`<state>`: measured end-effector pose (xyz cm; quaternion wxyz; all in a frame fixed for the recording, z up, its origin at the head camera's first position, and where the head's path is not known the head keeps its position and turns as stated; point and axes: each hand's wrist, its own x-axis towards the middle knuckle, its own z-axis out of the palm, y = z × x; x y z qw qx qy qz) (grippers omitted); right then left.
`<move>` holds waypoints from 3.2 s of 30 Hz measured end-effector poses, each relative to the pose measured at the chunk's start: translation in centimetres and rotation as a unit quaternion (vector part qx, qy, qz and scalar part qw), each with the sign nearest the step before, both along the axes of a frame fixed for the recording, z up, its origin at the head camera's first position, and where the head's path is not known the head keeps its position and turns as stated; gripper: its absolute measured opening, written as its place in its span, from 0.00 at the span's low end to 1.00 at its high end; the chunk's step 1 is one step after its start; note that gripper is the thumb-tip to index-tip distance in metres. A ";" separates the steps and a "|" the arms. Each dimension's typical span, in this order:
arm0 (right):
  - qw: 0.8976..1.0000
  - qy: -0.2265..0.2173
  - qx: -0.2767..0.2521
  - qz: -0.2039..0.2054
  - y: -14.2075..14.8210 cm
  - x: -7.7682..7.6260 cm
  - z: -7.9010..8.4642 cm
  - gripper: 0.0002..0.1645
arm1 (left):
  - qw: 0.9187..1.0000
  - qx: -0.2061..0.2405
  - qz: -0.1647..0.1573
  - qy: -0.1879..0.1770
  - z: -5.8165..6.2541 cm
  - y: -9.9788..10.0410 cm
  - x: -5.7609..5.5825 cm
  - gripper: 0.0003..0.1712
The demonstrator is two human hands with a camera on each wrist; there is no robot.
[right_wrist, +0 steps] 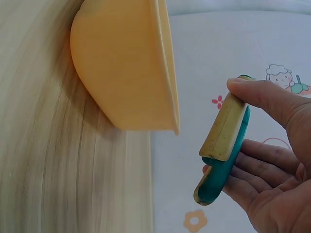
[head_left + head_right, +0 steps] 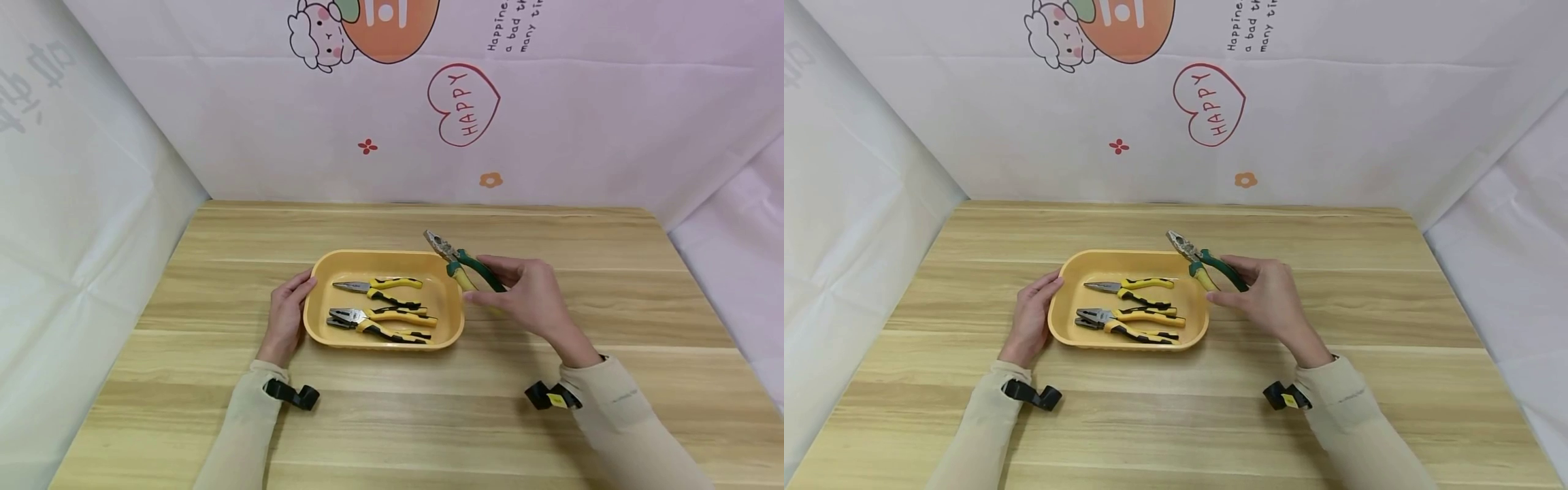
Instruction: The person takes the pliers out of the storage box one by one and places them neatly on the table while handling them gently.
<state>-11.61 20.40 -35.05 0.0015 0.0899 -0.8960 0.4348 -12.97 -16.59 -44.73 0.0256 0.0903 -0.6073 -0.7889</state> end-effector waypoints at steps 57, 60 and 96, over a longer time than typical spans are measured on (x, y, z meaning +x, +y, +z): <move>0.982 -0.059 0.071 -0.163 5.5 -1.8 -4.2 0.42 | 1.000 -0.008 -0.009 -0.014 0.1 -0.1 0.0 0.23; 0.981 -0.063 0.078 -0.168 5.5 -2.0 -4.5 0.41 | 1.000 -0.008 -0.010 -0.014 0.2 -0.1 0.1 0.23; 0.967 -0.048 0.143 -0.204 5.0 -4.2 -5.7 0.41 | 1.000 -0.004 -0.016 -0.005 0.1 -0.2 0.0 0.22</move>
